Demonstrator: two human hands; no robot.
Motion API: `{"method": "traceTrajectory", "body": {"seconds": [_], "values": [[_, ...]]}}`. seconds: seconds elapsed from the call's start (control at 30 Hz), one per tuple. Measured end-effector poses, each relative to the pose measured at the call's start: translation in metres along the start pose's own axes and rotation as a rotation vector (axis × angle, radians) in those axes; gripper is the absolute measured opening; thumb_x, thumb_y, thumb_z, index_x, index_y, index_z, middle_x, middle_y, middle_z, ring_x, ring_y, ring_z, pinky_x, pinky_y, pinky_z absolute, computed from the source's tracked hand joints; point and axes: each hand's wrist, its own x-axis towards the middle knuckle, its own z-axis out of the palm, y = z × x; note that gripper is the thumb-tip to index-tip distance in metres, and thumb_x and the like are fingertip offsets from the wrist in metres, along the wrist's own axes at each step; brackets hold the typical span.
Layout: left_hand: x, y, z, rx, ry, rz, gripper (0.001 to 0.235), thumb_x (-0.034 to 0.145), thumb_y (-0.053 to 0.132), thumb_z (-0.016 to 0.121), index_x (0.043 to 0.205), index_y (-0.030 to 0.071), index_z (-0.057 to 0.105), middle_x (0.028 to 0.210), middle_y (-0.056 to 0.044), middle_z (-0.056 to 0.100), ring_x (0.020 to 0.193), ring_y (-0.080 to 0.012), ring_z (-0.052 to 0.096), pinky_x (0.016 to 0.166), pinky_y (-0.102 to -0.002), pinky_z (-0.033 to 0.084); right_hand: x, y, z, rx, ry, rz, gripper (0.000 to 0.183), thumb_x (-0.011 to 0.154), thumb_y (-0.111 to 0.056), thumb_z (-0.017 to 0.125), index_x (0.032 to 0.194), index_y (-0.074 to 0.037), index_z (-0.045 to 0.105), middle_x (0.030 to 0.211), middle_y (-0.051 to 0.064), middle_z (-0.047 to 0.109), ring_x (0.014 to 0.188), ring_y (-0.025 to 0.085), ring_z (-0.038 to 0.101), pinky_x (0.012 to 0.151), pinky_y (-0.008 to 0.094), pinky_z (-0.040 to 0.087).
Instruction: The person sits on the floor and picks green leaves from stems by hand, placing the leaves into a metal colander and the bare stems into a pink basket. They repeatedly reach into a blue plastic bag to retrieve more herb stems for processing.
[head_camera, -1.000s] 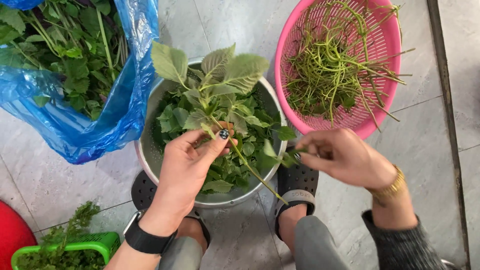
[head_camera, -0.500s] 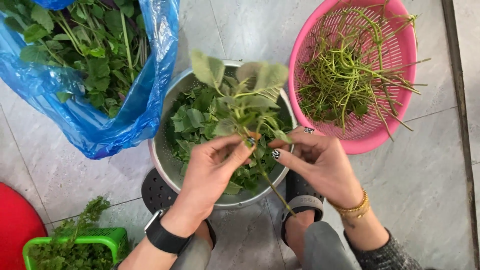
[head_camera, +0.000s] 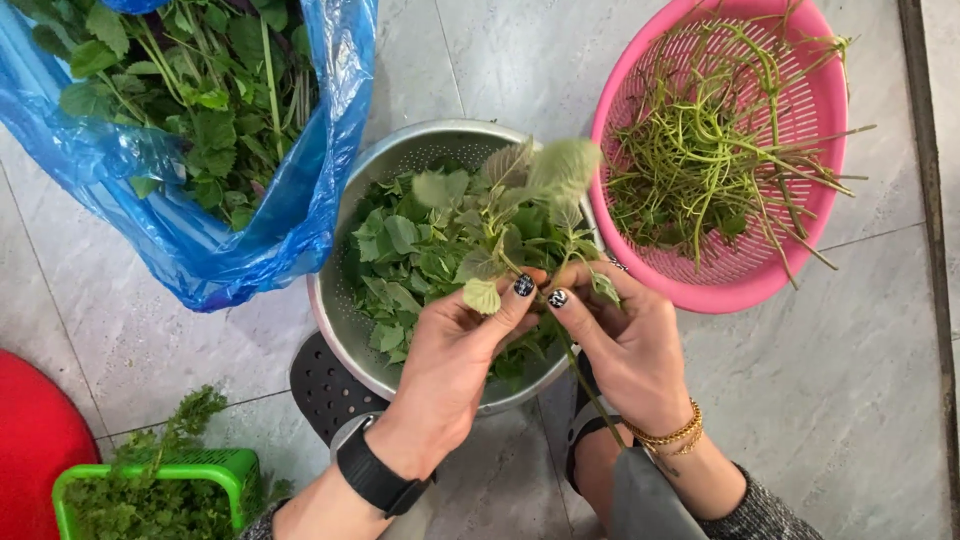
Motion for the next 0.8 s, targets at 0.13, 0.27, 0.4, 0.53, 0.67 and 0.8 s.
{"method": "traceTrajectory", "body": {"seconds": [0.13, 0.27, 0.4, 0.53, 0.67, 0.8], "values": [[0.0, 0.043, -0.014, -0.054, 0.074, 0.021, 0.024, 0.113, 0.016, 0.079, 0.134, 0.012, 0.09, 0.14, -0.016, 0.096, 0.133, -0.032, 0.09, 0.125, -0.053, 0.073, -0.006, 0.019, -0.027, 0.054, 0.032, -0.043, 0.021, 0.118, -0.005, 0.08, 0.138, 0.002, 0.082, 0.119, 0.008, 0.084, 0.089, 0.012, 0.071, 0.077, 0.024, 0.063], [0.0, 0.06, -0.021, 0.069, 0.106, 0.138, 0.031, 0.113, 0.014, 0.079, 0.14, 0.002, 0.088, 0.141, -0.018, 0.092, 0.125, -0.0344, 0.092, 0.113, -0.044, 0.08, 0.004, 0.04, -0.053, -0.253, 0.034, 0.112, 0.008, 0.112, -0.008, 0.089, 0.119, -0.004, 0.091, 0.104, -0.001, 0.086, 0.092, 0.007, 0.074, 0.088, 0.024, 0.066], [0.001, 0.053, -0.015, 0.223, 0.085, 0.2, 0.049, 0.108, 0.019, 0.083, 0.153, -0.001, 0.086, 0.147, -0.017, 0.089, 0.114, -0.0277, 0.091, 0.106, -0.037, 0.081, 0.009, 0.085, -0.084, -1.024, -0.048, -0.082, 0.041, 0.105, -0.038, 0.096, 0.134, -0.009, 0.094, 0.051, -0.002, 0.053, 0.052, 0.021, 0.05, 0.061, 0.045, 0.052], [0.0, 0.038, -0.01, 0.297, -0.044, 0.22, 0.036, 0.11, 0.009, 0.081, 0.145, 0.013, 0.089, 0.175, -0.012, 0.082, 0.12, -0.0289, 0.095, 0.115, -0.047, 0.082, 0.001, 0.035, -0.071, -1.018, -0.014, -0.098, 0.03, 0.105, -0.039, 0.096, 0.127, -0.019, 0.097, 0.054, -0.002, 0.059, 0.058, 0.024, 0.055, 0.071, 0.045, 0.054], [0.001, 0.031, -0.002, 0.438, -0.04, 0.15, 0.037, 0.106, 0.009, 0.086, 0.142, 0.002, 0.087, 0.142, -0.013, 0.092, 0.117, -0.0319, 0.101, 0.11, -0.044, 0.088, -0.003, -0.017, -0.051, -0.786, -0.08, -0.076, 0.039, 0.107, -0.023, 0.092, 0.145, -0.019, 0.089, 0.063, -0.003, 0.043, 0.066, 0.017, 0.04, 0.071, 0.034, 0.041], [-0.006, 0.038, 0.013, 0.552, -0.059, 0.068, 0.028, 0.107, 0.013, 0.091, 0.134, 0.014, 0.086, 0.119, -0.004, 0.09, 0.108, -0.018, 0.093, 0.109, -0.036, 0.085, -0.001, -0.02, -0.037, -0.193, -0.02, 0.093, 0.022, 0.11, -0.01, 0.088, 0.128, -0.001, 0.098, 0.114, 0.009, 0.096, 0.093, 0.01, 0.079, 0.081, 0.024, 0.063]]}}
